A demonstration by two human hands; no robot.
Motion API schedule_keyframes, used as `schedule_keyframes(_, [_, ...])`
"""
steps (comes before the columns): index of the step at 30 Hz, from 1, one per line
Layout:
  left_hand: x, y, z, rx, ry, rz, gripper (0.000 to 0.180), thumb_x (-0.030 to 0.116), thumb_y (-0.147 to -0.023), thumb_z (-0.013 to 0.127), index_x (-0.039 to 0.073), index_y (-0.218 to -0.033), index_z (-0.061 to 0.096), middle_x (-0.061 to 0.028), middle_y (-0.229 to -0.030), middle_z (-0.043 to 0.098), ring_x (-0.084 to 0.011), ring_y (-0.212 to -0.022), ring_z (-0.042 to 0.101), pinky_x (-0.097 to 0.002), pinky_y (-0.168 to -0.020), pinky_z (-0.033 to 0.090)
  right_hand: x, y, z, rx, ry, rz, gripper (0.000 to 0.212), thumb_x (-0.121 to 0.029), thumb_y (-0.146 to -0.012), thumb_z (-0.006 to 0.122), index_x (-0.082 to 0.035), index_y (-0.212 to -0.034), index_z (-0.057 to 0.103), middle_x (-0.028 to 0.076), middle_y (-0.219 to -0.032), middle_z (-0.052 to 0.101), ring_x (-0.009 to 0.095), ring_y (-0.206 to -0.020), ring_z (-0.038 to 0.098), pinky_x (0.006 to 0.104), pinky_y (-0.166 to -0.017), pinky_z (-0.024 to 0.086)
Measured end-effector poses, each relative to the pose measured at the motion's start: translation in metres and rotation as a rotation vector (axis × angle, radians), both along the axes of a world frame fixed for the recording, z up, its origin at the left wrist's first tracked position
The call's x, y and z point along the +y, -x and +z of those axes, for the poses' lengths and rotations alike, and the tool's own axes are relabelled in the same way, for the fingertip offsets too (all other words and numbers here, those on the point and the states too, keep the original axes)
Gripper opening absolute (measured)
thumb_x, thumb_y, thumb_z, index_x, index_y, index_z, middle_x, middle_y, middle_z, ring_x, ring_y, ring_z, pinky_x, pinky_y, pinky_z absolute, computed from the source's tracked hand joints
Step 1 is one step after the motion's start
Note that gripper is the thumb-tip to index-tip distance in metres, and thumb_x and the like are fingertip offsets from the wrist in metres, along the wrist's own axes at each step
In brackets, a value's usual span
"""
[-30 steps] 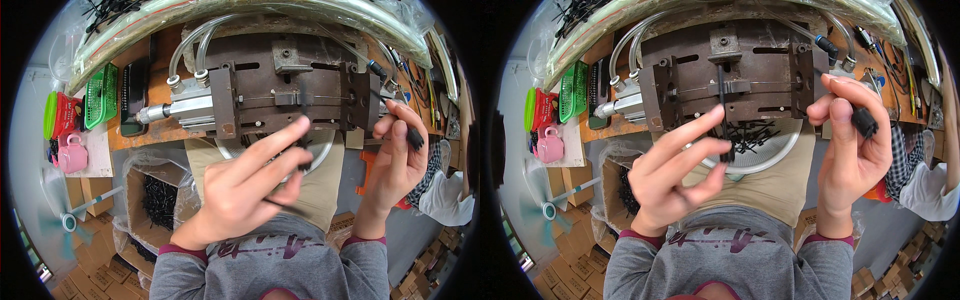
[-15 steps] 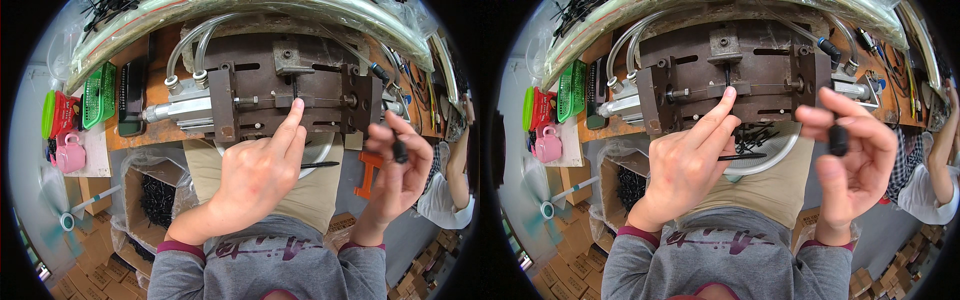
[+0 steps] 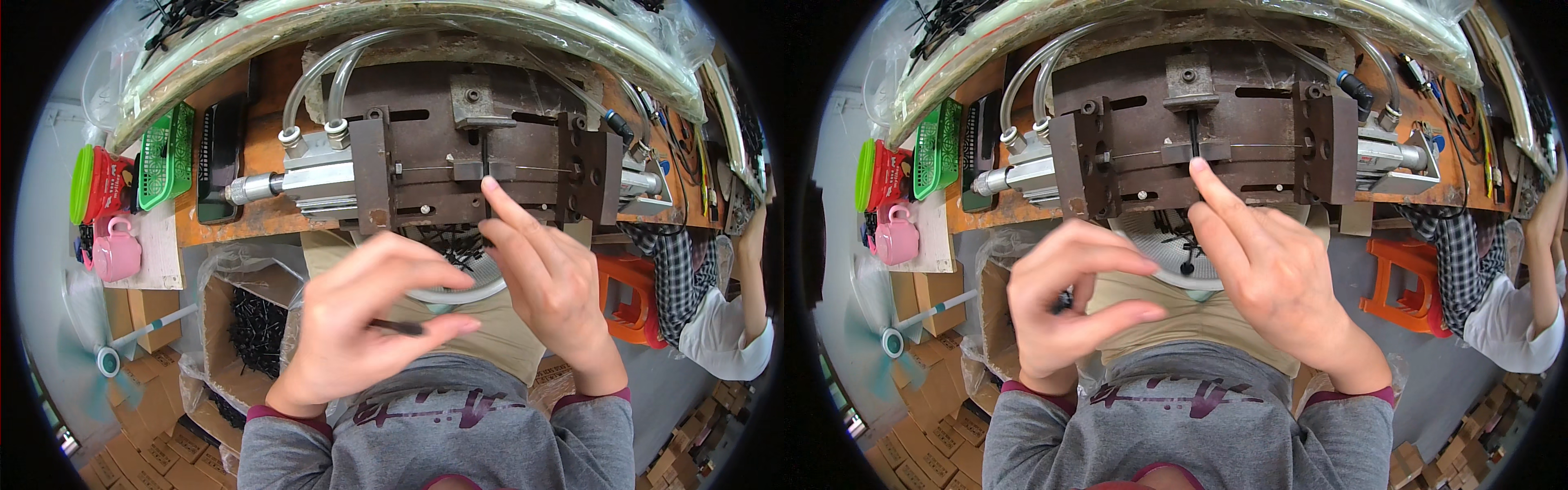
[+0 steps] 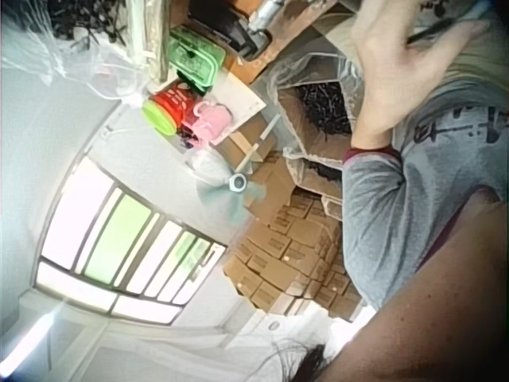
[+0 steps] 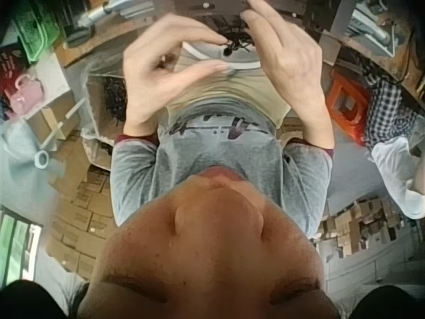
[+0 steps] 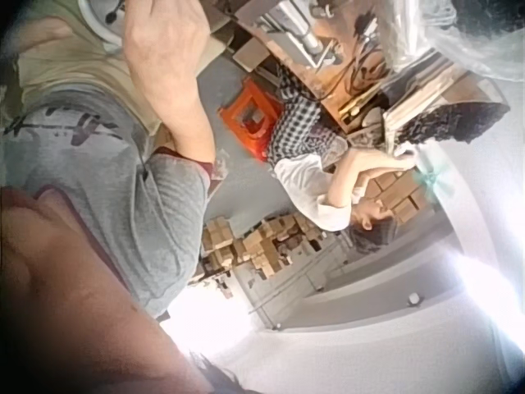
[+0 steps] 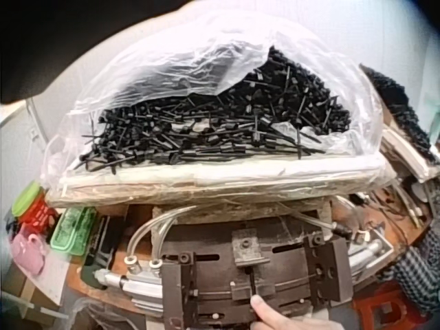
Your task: Manually assemble small black plastic components using a workbench fixture.
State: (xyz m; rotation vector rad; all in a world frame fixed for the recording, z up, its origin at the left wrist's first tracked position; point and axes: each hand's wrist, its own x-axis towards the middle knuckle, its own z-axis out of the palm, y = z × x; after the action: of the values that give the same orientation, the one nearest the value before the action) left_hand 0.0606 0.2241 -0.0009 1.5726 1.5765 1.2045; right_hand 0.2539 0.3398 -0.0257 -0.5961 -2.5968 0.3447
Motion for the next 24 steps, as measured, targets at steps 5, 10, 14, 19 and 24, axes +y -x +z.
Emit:
schedule_keyframes(5, [-0.015, 0.028, 0.002, -0.533, -0.145, 0.164, 0.053, 0.049, -0.110, 0.033, 0.001, -0.108, 0.055, -0.0066, -0.091, 0.051, -0.0063, -0.061, 0.040, -0.0222, -0.058, 0.035, -0.002, 0.011, 0.005, -0.012, -0.113, -0.016, 0.025, 0.003, -0.072, 0.069, 0.001, -0.097, 0.069, 0.018, -0.127, 0.069, 0.016, -0.052, 0.057, 0.0281, -0.052, 0.049])
schedule_keyframes(10, [0.006, 0.105, 0.034, -0.140, -0.751, 0.590, 0.025, 0.019, -0.112, 0.037, 0.000, -0.106, 0.052, -0.0149, -0.102, 0.059, -0.0168, -0.073, 0.055, -0.0265, -0.077, 0.047, -0.011, 0.017, 0.012, -0.070, -0.021, -0.068, 0.027, 0.006, -0.074, 0.075, 0.002, -0.099, 0.066, 0.018, -0.130, 0.068, 0.026, -0.065, 0.067, 0.0328, -0.059, 0.052])
schedule_keyframes(14, [0.031, 0.210, 0.073, -0.006, -1.149, 0.673, 0.016, 0.003, -0.103, 0.052, -0.005, -0.115, 0.058, -0.0219, -0.117, 0.064, -0.0212, -0.094, 0.066, -0.0299, -0.087, 0.055, -0.005, 0.011, 0.002, 0.032, -0.057, -0.050, 0.024, 0.005, -0.074, 0.075, 0.003, -0.096, 0.068, 0.020, -0.127, 0.068, 0.022, -0.055, 0.061, 0.0309, -0.053, 0.049])
schedule_keyframes(19, [0.041, 0.355, 0.108, 0.284, -0.610, 1.056, 0.070, 0.029, -0.098, 0.067, 0.001, -0.152, 0.033, -0.0231, -0.152, 0.046, -0.0322, -0.141, 0.043, -0.0435, -0.114, 0.037, -0.013, 0.011, 0.009, 0.044, 0.022, 0.021, 0.026, 0.002, -0.072, 0.077, 0.001, -0.096, 0.068, 0.018, -0.125, 0.069, 0.026, -0.069, 0.066, 0.0342, -0.062, 0.053])
schedule_keyframes(24, [0.079, 0.233, 0.131, 0.191, -0.761, 0.768, 0.051, 0.019, -0.098, 0.066, 0.001, -0.142, 0.050, -0.0157, -0.133, 0.062, -0.0237, -0.126, 0.056, -0.0362, -0.105, 0.043, -0.014, -0.002, 0.024, -0.174, 0.229, 0.282, 0.033, -0.008, -0.068, 0.082, -0.002, -0.097, 0.069, 0.012, -0.113, 0.070, 0.027, -0.084, 0.067, 0.0363, -0.068, 0.054])
